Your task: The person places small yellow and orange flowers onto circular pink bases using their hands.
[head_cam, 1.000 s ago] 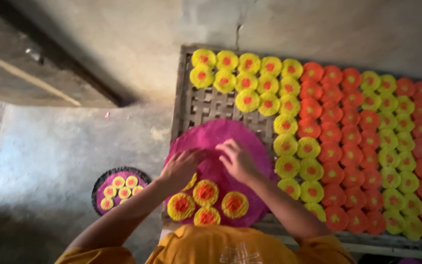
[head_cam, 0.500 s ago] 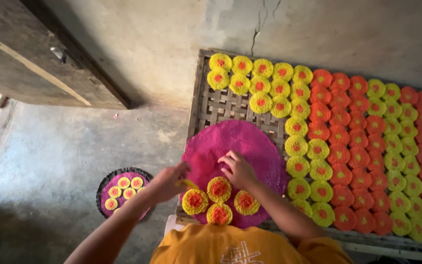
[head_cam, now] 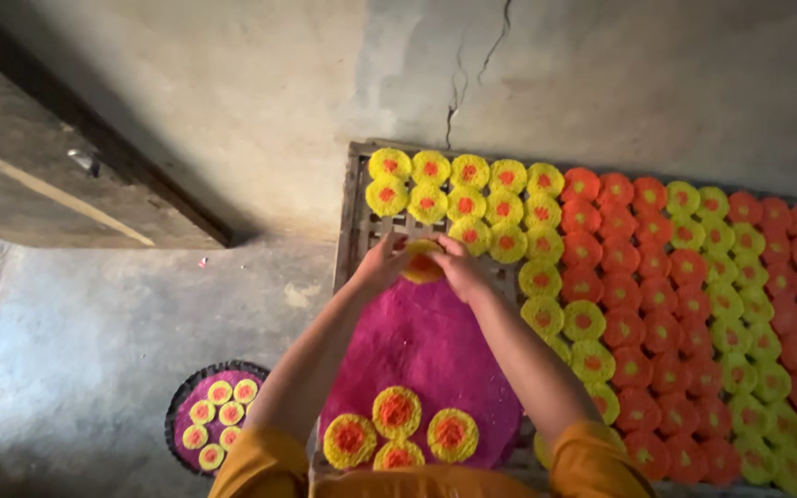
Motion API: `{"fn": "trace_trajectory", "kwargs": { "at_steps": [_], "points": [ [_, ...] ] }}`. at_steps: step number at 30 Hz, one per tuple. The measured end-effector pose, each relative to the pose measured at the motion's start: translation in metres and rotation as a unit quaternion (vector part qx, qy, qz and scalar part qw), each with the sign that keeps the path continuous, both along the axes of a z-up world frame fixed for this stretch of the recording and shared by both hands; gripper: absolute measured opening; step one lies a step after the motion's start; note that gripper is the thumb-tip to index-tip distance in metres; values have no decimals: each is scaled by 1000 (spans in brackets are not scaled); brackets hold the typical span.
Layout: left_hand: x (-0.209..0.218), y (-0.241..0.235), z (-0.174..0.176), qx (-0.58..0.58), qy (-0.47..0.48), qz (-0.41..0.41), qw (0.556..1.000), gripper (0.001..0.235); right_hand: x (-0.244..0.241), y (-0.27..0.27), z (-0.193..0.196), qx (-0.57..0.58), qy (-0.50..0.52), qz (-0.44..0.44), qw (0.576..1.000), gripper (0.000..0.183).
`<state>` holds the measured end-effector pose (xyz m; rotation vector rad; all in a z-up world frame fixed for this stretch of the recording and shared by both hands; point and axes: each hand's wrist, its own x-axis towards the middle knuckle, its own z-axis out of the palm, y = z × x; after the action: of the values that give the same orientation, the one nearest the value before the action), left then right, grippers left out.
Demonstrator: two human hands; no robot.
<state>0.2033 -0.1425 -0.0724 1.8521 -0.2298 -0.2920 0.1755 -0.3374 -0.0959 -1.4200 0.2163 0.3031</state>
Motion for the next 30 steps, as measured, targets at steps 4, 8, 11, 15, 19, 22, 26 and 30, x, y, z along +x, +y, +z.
{"fn": "trace_trajectory", "kwargs": {
  "at_steps": [4,8,11,15,19,22,26,30],
  "points": [
    [26,-21,-32,85,-30,29,996,33,26,-8,-9,-371,-234,1,899,36],
    [22,-37,-15,215,-59,56,973,34,30,-3,-16,-509,-284,-33,812,46],
    [25,-44,11,263,-80,56,960,40,42,3,-7,-553,-264,-20,790,50],
    [19,-36,29,201,-140,110,963,35,32,5,19,-659,-327,-55,675,54],
    [-42,-14,42,298,-194,-54,933,20,-42,9,49,-501,-412,-39,760,38],
    [-140,19,51,287,-210,-249,901,36,-123,25,65,-436,-432,14,790,30],
    [-218,67,47,302,-319,-322,839,57,-211,31,73,-425,-202,114,875,33],
    [-233,78,36,296,-290,-314,854,44,-233,37,56,-474,-232,79,846,33]
  ]
}}
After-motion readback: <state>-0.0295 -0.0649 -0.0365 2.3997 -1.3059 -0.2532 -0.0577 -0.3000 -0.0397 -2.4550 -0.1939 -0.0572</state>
